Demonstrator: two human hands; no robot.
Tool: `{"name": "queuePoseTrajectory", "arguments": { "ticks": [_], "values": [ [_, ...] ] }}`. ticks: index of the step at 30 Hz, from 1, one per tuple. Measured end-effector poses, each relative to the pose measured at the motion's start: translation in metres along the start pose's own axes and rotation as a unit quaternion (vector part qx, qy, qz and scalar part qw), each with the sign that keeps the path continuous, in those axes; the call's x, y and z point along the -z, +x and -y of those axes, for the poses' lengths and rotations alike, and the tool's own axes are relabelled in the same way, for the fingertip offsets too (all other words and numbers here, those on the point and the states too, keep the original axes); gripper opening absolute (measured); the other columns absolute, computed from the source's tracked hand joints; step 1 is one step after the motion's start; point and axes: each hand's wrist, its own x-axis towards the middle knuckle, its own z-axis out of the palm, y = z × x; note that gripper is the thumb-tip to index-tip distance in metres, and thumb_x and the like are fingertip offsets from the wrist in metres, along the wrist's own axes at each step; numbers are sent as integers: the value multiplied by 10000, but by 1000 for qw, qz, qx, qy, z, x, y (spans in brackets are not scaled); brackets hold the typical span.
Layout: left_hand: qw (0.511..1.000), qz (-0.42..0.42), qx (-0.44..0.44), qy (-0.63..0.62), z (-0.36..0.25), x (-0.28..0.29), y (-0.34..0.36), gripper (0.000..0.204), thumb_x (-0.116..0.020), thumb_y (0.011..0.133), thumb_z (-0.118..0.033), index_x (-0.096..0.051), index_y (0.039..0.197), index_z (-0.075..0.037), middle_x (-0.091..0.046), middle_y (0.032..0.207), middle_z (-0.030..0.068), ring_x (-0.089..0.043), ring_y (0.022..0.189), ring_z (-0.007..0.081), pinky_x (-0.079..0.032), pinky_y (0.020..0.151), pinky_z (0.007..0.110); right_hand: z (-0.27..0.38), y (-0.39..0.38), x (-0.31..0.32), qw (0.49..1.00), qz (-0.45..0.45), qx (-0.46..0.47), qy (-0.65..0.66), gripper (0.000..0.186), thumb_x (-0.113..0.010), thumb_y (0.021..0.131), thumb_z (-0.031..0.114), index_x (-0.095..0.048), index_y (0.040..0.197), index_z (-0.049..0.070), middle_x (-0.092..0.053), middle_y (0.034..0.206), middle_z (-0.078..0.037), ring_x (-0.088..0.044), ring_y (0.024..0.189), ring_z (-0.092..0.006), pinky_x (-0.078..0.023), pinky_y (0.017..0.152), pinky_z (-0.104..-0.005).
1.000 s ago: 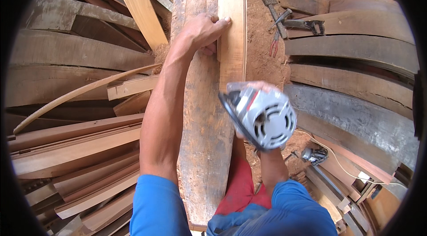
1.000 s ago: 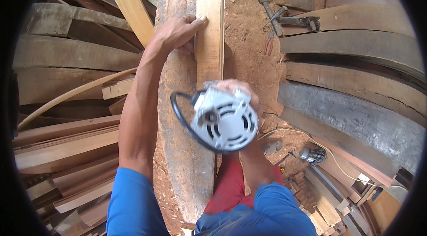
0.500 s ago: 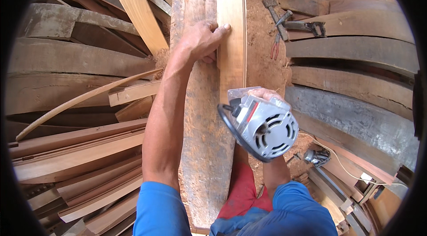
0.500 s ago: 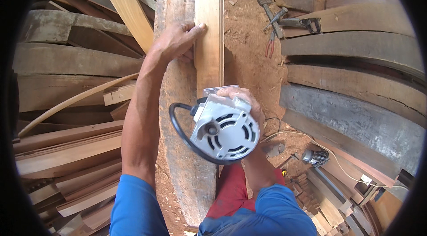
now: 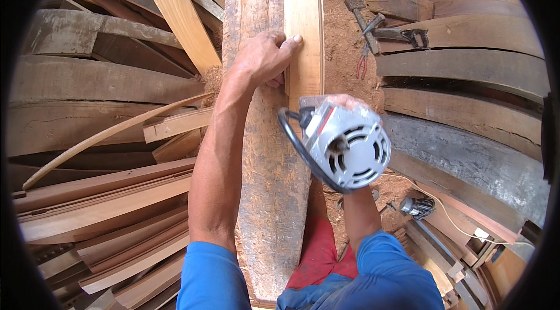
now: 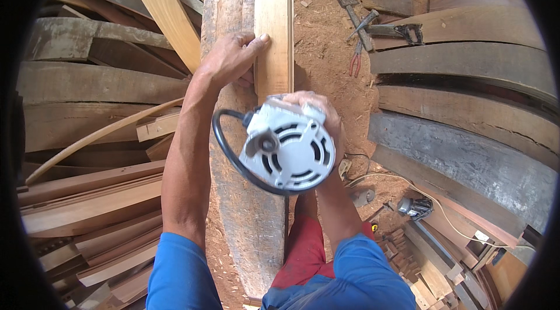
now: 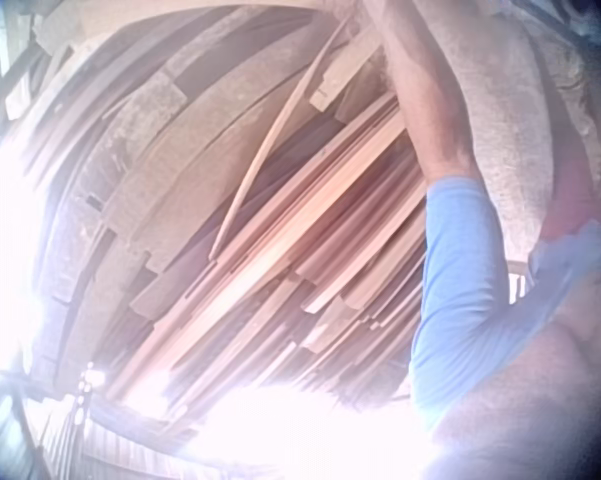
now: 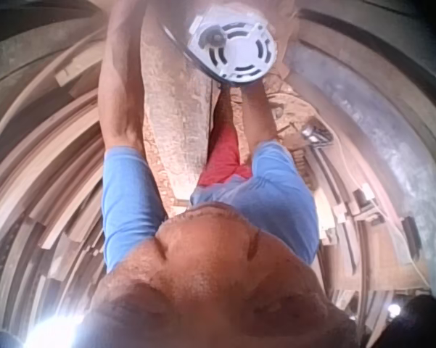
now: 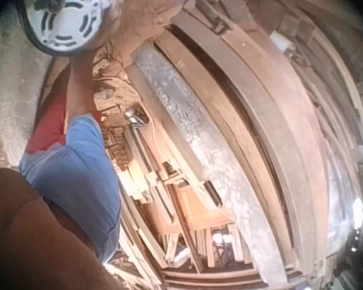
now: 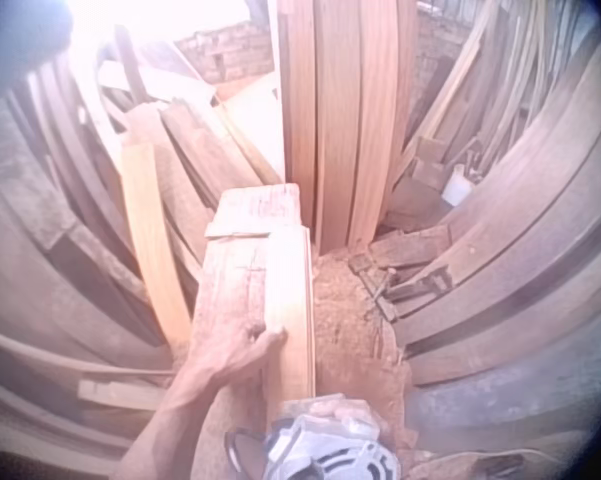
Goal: The person adjusts the base of a palm router by hand and then uses the tool to rout the edge of a wood board on a workbench. They hold the board steady while moving the tool along its side.
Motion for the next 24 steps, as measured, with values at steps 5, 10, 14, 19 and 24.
{"name": "queuePoseTrajectory", "arguments": {
  "ticks": [5, 10, 14, 19, 24],
  "values": [
    [998, 11, -53, 23, 10, 3, 9, 554, -564, 1014, -485, -695, 1169, 30, -742, 967, 215, -761, 793, 267, -662, 623, 369, -12, 42, 8, 947, 90, 183, -248, 275, -706, 910, 180, -668, 1144, 42, -711, 1118, -89, -689, 1004, -176, -578, 905, -331],
    [995, 42, -67, -62, 15, 3, 17, 548, -599, 995, -485, -694, 1121, 39, -746, 883, 193, -766, 796, 279, -667, 638, 370, -17, 58, 12, 934, 118, 169, -291, 359, -780, 852, 232, -694, 1164, 77, -724, 1158, -39, -688, 1059, -174, -560, 942, -344],
    [999, 50, -1, 11, -4, 12, 6, 577, -574, 989, -466, -678, 1205, 59, -748, 955, 216, -768, 780, 274, -669, 640, 371, 11, 28, 13, 889, 166, 225, -363, 408, -764, 880, 294, -672, 1225, 97, -699, 1225, -81, -659, 1133, -231, -518, 1013, -408],
    [999, 39, 13, -7, -9, 10, -2, 594, -563, 983, -463, -665, 1252, 57, -746, 1009, 228, -770, 791, 276, -668, 639, 367, 3, -27, 20, 939, 141, 258, -176, 531, -777, 862, 183, -529, 1312, 48, -690, 1118, -201, -699, 1001, -339, -578, 874, -450],
    [999, 36, 7, -4, -8, 9, -3, 579, -553, 995, -454, -670, 1245, 55, -745, 1011, 238, -773, 807, 270, -666, 648, 362, -19, -15, 24, 953, 127, 253, -110, 630, -797, 834, 147, -475, 1366, 42, -688, 1092, -229, -718, 946, -366, -597, 804, -449]
  ]
}}
